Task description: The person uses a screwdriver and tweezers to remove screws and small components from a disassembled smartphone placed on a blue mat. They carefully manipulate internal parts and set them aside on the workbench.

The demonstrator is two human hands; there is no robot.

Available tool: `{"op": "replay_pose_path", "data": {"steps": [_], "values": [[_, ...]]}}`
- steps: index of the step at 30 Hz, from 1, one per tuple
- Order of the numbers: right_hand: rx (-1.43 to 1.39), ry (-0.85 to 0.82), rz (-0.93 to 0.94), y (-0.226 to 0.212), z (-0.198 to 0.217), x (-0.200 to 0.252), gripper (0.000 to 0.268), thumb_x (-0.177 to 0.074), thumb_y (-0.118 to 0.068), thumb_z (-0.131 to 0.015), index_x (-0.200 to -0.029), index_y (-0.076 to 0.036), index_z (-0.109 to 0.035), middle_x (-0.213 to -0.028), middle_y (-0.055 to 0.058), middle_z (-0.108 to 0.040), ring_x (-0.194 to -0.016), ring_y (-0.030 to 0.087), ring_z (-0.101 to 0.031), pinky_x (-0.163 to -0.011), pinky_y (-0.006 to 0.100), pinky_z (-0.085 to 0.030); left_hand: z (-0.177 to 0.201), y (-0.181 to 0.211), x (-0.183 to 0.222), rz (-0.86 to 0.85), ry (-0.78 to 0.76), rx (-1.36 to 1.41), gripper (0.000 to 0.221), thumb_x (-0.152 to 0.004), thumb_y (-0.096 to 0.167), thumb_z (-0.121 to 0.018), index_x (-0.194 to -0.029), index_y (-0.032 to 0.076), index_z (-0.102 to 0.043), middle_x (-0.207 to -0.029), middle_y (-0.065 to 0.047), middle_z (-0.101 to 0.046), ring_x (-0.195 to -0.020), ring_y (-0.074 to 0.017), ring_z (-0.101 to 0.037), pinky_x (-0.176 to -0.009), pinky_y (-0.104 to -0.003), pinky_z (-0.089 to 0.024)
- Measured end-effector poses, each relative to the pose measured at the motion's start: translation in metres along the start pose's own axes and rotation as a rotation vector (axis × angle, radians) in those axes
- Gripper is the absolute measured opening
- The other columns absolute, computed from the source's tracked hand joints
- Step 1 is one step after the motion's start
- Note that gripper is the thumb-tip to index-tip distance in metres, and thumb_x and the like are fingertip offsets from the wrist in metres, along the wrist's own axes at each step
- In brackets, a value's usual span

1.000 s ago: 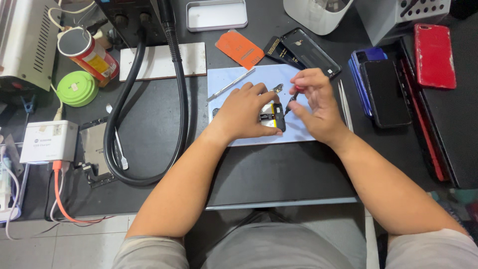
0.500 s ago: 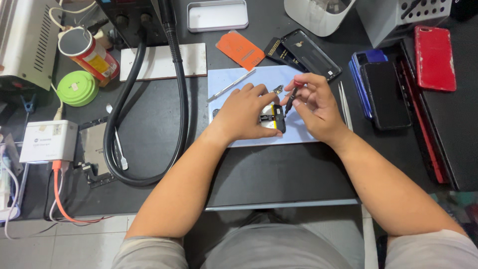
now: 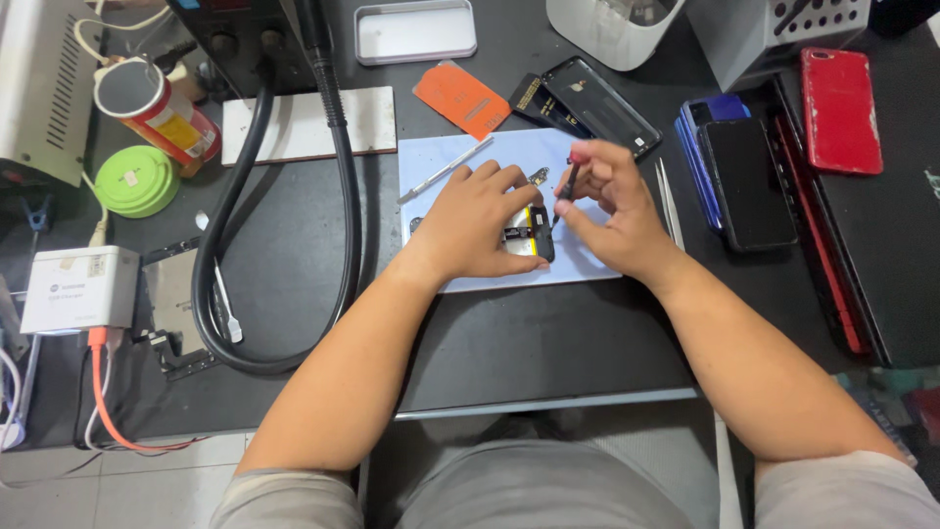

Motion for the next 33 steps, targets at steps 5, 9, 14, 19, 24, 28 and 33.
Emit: {"op": "replay_pose_path", "data": {"steps": [5,9,14,19,24,28,33], "values": [[-0.086,0.070,-0.087,0.007,0.010,0.003,0.062,-0.100,0.011,-0.062,-0.150,-0.010,-0.032,-0.118,0.014,-0.063,-0.114,0.021,-0.067,-0.103,0.035,-0.056,0.005,0.006,-0.002,-0.045,0.045,0.013,0.055,-0.069,0.051,-0.087,-0.104,0.013,-0.069,-0.106,-0.003,-0.066,-0.099,-0.0267,-0.058,-0.080,-0.041,-0.040],[-0.159,0.112,-0.089,0.005,0.016,0.001,0.063,-0.101,0.011,-0.064,-0.150,-0.010,-0.031,-0.117,0.015,-0.063,-0.114,0.022,-0.068,-0.106,0.037,-0.056,0.001,0.008,-0.005,-0.016,-0.011,0.027,0.035,-0.075,0.042,-0.085,-0.094,0.016,-0.072,-0.093,0.000,-0.065,-0.094,-0.0239,-0.058,-0.077,-0.041,-0.039],[-0.182,0.187,-0.120,0.006,0.024,0.003,0.065,-0.101,0.012,-0.064,-0.151,-0.011,-0.030,-0.118,0.016,-0.064,-0.116,0.022,-0.069,-0.107,0.038,-0.059,-0.006,0.010,-0.009,0.022,-0.006,0.092,0.018,-0.082,0.032,-0.082,-0.085,0.016,-0.074,-0.085,0.004,-0.066,-0.086,-0.0205,-0.059,-0.076,-0.039,-0.038],[-0.160,0.224,-0.094,0.010,0.030,0.006,0.067,-0.101,0.015,-0.065,-0.151,-0.011,-0.030,-0.120,0.015,-0.063,-0.118,0.023,-0.069,-0.110,0.039,-0.058,-0.010,0.012,-0.006,-0.025,0.029,0.025,0.009,-0.084,0.025,-0.079,-0.085,0.017,-0.075,-0.086,0.005,-0.066,-0.087,-0.0202,-0.060,-0.075,-0.039,-0.039],[-0.173,0.275,-0.090,0.015,0.036,0.006,0.068,-0.099,0.016,-0.065,-0.151,-0.010,-0.031,-0.119,0.014,-0.064,-0.114,0.022,-0.069,-0.108,0.038,-0.059,-0.017,0.024,-0.007,-0.118,0.040,-0.186,0.011,-0.084,0.024,-0.078,-0.082,0.016,-0.071,-0.087,0.002,-0.064,-0.089,-0.0216,-0.061,-0.077,-0.040,-0.042],[-0.162,0.301,-0.098,0.018,0.039,0.005,0.069,-0.098,0.016,-0.065,-0.152,-0.009,-0.030,-0.118,0.014,-0.064,-0.114,0.022,-0.070,-0.105,0.037,-0.060,-0.024,0.032,-0.006,-0.143,0.048,-0.288,0.014,-0.085,0.021,-0.075,-0.088,0.010,-0.066,-0.089,-0.002,-0.062,-0.090,-0.0225,-0.061,-0.077,-0.039,-0.042],[-0.045,0.292,-0.039,0.013,0.035,0.005,0.070,-0.097,0.016,-0.069,-0.150,-0.009,-0.031,-0.116,0.015,-0.064,-0.111,0.022,-0.069,-0.096,0.034,-0.059,-0.015,0.028,-0.005,-0.100,0.119,-0.211,0.015,-0.086,0.018,-0.073,-0.090,0.009,-0.062,-0.089,-0.004,-0.059,-0.087,-0.0226,-0.060,-0.074,-0.039,-0.041]]}}
Point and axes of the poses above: each hand's wrist, its own x-axis away from the middle knuckle, its own z-axis out of the back of the hand, y = z × x, the point moved 8 cm from there along -x, towards the middle knuckle
